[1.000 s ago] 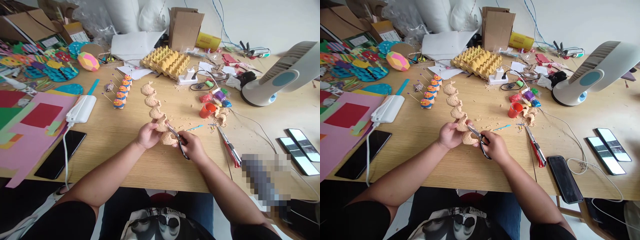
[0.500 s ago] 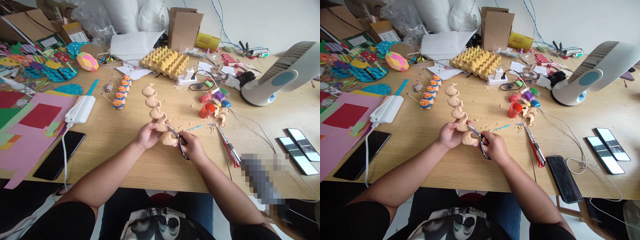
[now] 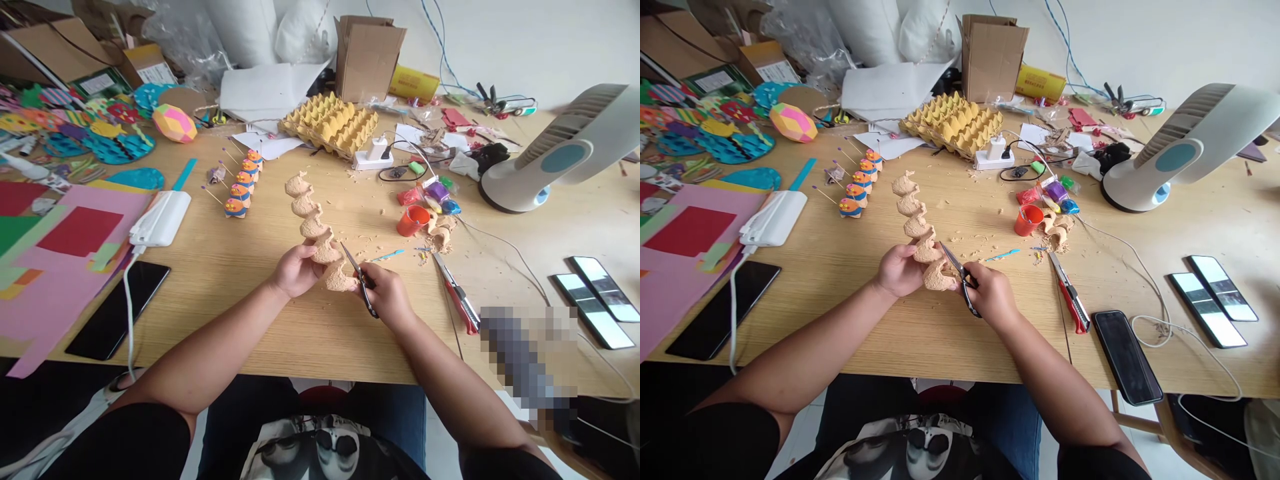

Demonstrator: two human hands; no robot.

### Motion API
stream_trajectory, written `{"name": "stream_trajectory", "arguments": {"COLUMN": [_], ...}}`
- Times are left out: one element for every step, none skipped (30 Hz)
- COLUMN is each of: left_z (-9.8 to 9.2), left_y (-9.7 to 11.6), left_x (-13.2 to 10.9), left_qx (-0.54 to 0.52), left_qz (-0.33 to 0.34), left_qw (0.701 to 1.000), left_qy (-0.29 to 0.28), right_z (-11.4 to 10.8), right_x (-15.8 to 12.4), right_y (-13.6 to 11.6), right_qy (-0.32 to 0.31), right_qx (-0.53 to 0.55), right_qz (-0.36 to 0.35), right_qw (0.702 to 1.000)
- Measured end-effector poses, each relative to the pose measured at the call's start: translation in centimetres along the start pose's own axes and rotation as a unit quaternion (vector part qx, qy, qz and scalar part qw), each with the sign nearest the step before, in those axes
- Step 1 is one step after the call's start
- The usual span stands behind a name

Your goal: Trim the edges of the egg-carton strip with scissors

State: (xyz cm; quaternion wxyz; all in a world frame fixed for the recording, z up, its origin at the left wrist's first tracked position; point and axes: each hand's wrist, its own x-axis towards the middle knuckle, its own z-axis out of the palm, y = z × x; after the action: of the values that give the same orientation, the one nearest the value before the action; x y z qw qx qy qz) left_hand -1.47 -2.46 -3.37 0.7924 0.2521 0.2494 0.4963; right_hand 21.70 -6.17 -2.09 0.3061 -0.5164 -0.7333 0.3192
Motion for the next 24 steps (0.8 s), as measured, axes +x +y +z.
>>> {"name": "stream_trajectory", "arguments": {"left_z": [0.0, 0.0, 0.0, 0.0, 0.1, 0.2, 0.3, 0.5, 0.7, 0.8, 1.0, 1.1, 1.1, 1.1, 1.1, 1.0, 0.9, 0.8, 0.7, 0.6, 0.6, 0.5, 0.5, 0.4], "left_y": [0.0, 0.0, 0.0, 0.0, 0.1, 0.1, 0.2, 0.2, 0.2, 0.3, 0.3, 0.2, 0.2, 0.1, 0.1, 0.0, -0.1, -0.2, -0.3, -0.4, -0.4, -0.5, -0.5, -0.5], "left_x": [0.0, 0.0, 0.0, -0.1, -0.1, -0.1, -0.1, -0.1, -0.1, -0.1, -0.1, -0.1, -0.1, -0.2, -0.2, -0.2, -0.2, -0.1, -0.1, -0.1, -0.1, 0.0, 0.0, 0.0], "left_qx": [0.005, 0.008, 0.01, 0.013, 0.016, 0.021, 0.026, 0.031, 0.036, 0.039, 0.041, 0.044, 0.048, 0.054, 0.062, 0.072, 0.085, 0.1, 0.115, 0.13, 0.142, 0.151, 0.157, 0.16], "left_qz": [-0.003, -0.006, -0.008, -0.006, -0.001, 0.007, 0.015, 0.022, 0.026, 0.028, 0.028, 0.03, 0.033, 0.035, 0.039, 0.042, 0.046, 0.051, 0.059, 0.071, 0.085, 0.099, 0.113, 0.126], "left_qw": [1.0, 1.0, 1.0, 1.0, 1.0, 1.0, 0.999, 0.999, 0.999, 0.999, 0.999, 0.998, 0.998, 0.998, 0.997, 0.996, 0.995, 0.994, 0.992, 0.989, 0.986, 0.984, 0.981, 0.979], "left_qy": [-0.006, -0.01, -0.009, -0.005, 0.001, 0.006, 0.01, 0.012, 0.013, 0.013, 0.014, 0.015, 0.015, 0.013, 0.01, 0.005, 0.001, -0.001, -0.003, -0.003, -0.003, -0.003, -0.003, 0.0], "right_z": [0.0, -0.1, -0.2, -0.3, -0.4, -0.5, -0.6, -0.7, -0.9, -1.0, -1.0, -1.1, -1.0, -1.0, -0.9, -0.8, -0.8, -0.7, -0.8, -0.8, -1.0, -1.1, -1.3, -1.5], "right_x": [0.1, 0.1, 0.2, 0.3, 0.4, 0.6, 0.7, 0.8, 0.8, 0.9, 1.0, 1.0, 1.0, 1.0, 1.0, 1.0, 0.9, 0.9, 0.9, 0.9, 0.8, 0.8, 0.7, 0.6], "right_y": [0.1, 0.2, 0.2, 0.3, 0.3, 0.2, 0.1, 0.0, -0.2, -0.4, -0.5, -0.6, -0.7, -0.7, -0.6, -0.5, -0.4, -0.2, -0.1, 0.0, 0.1, 0.0, 0.0, -0.1], "right_qy": [0.008, 0.017, 0.026, 0.034, 0.038, 0.037, 0.033, 0.028, 0.021, 0.014, 0.007, 0.0, -0.008, -0.014, -0.019, -0.024, -0.026, -0.028, -0.029, -0.029, -0.029, -0.03, -0.032, -0.035], "right_qx": [0.004, 0.008, 0.016, 0.027, 0.043, 0.063, 0.086, 0.11, 0.133, 0.153, 0.17, 0.182, 0.189, 0.192, 0.191, 0.186, 0.176, 0.162, 0.145, 0.125, 0.104, 0.083, 0.062, 0.043], "right_qz": [0.005, 0.011, 0.018, 0.026, 0.036, 0.045, 0.053, 0.059, 0.061, 0.062, 0.06, 0.059, 0.058, 0.059, 0.061, 0.064, 0.068, 0.07, 0.071, 0.068, 0.062, 0.052, 0.041, 0.03], "right_qw": [1.0, 1.0, 0.999, 0.999, 0.998, 0.996, 0.994, 0.992, 0.989, 0.986, 0.984, 0.982, 0.98, 0.979, 0.979, 0.98, 0.982, 0.984, 0.987, 0.989, 0.992, 0.995, 0.997, 0.998]}}
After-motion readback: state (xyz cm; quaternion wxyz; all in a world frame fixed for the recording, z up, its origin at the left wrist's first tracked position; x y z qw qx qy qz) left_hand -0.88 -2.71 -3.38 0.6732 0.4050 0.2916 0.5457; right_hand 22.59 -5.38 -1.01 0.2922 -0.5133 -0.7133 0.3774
